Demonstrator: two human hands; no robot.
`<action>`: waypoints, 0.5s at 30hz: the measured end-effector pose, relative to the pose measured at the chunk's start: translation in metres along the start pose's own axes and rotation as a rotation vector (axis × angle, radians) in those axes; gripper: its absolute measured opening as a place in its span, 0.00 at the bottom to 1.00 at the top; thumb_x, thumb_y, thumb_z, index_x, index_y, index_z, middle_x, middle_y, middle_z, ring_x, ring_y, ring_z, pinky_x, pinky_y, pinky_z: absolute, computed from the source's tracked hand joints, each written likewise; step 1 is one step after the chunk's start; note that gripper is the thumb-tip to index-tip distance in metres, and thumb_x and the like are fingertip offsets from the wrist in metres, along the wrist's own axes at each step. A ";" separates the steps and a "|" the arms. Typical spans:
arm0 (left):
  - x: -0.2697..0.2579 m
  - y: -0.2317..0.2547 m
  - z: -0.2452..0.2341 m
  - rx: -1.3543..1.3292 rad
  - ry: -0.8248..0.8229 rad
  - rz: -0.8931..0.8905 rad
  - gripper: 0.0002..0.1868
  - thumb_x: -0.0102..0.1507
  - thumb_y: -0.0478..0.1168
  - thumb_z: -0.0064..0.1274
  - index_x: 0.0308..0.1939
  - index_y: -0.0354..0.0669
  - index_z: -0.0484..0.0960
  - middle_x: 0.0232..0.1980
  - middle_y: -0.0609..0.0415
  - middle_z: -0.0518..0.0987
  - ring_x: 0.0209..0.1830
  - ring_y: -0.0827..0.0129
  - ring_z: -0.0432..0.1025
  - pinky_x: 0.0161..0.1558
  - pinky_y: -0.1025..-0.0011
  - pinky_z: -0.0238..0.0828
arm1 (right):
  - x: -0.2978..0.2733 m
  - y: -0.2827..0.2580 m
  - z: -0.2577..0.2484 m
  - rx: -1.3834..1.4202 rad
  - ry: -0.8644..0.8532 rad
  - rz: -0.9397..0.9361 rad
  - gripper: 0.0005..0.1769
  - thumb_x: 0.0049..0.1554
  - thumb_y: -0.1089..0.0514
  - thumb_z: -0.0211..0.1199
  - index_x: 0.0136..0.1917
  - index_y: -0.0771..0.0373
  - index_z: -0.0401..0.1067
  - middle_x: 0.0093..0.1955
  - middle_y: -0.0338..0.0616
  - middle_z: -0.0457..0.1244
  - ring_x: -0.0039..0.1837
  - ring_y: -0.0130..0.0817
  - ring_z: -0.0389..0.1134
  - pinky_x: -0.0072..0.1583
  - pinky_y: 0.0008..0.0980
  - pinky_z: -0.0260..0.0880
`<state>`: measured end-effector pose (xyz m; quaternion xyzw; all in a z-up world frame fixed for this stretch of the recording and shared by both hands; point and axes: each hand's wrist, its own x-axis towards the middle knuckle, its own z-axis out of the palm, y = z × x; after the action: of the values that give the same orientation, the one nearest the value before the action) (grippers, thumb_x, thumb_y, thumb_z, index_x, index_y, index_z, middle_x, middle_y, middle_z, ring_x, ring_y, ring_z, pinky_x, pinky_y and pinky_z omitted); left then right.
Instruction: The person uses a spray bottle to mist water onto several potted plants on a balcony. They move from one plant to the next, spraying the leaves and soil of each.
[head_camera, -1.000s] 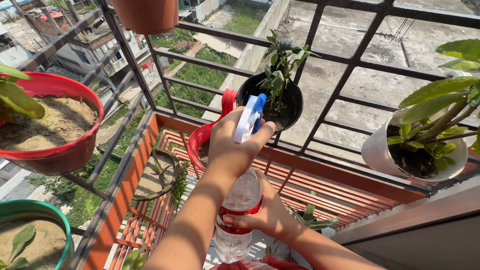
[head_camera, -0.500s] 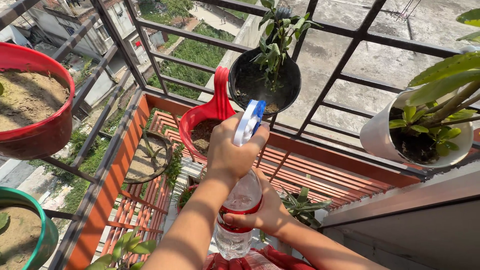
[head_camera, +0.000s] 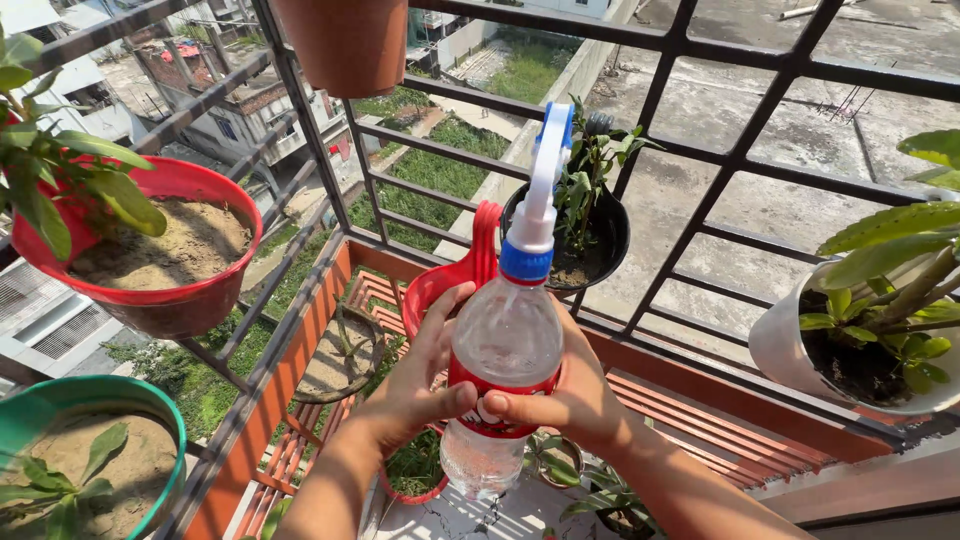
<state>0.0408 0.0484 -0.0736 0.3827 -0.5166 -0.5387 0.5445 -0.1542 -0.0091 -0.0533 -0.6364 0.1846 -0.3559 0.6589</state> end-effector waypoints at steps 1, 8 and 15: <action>-0.008 -0.003 0.005 -0.050 -0.007 -0.011 0.72 0.40 0.62 0.75 0.80 0.51 0.49 0.76 0.49 0.67 0.76 0.61 0.62 0.73 0.58 0.57 | 0.008 -0.009 0.002 0.027 0.007 -0.003 0.56 0.42 0.48 0.79 0.75 0.66 0.53 0.66 0.53 0.63 0.68 0.42 0.66 0.69 0.44 0.67; -0.012 0.031 0.012 0.046 0.306 0.119 0.61 0.37 0.54 0.77 0.72 0.45 0.66 0.66 0.48 0.79 0.68 0.61 0.75 0.65 0.62 0.70 | 0.071 -0.078 0.022 -0.015 -0.016 -0.306 0.61 0.50 0.37 0.73 0.79 0.56 0.37 0.72 0.54 0.56 0.74 0.44 0.60 0.69 0.45 0.65; -0.014 0.056 -0.013 0.722 0.513 0.122 0.61 0.38 0.60 0.75 0.72 0.51 0.64 0.60 0.49 0.83 0.60 0.58 0.79 0.61 0.62 0.71 | 0.126 -0.136 0.041 0.030 0.249 -0.255 0.28 0.57 0.57 0.68 0.67 0.73 0.67 0.56 0.52 0.66 0.59 0.43 0.69 0.61 0.46 0.66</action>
<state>0.0656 0.0676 -0.0236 0.6384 -0.5412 -0.1783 0.5174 -0.0719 -0.0602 0.1097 -0.5957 0.1769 -0.5155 0.5900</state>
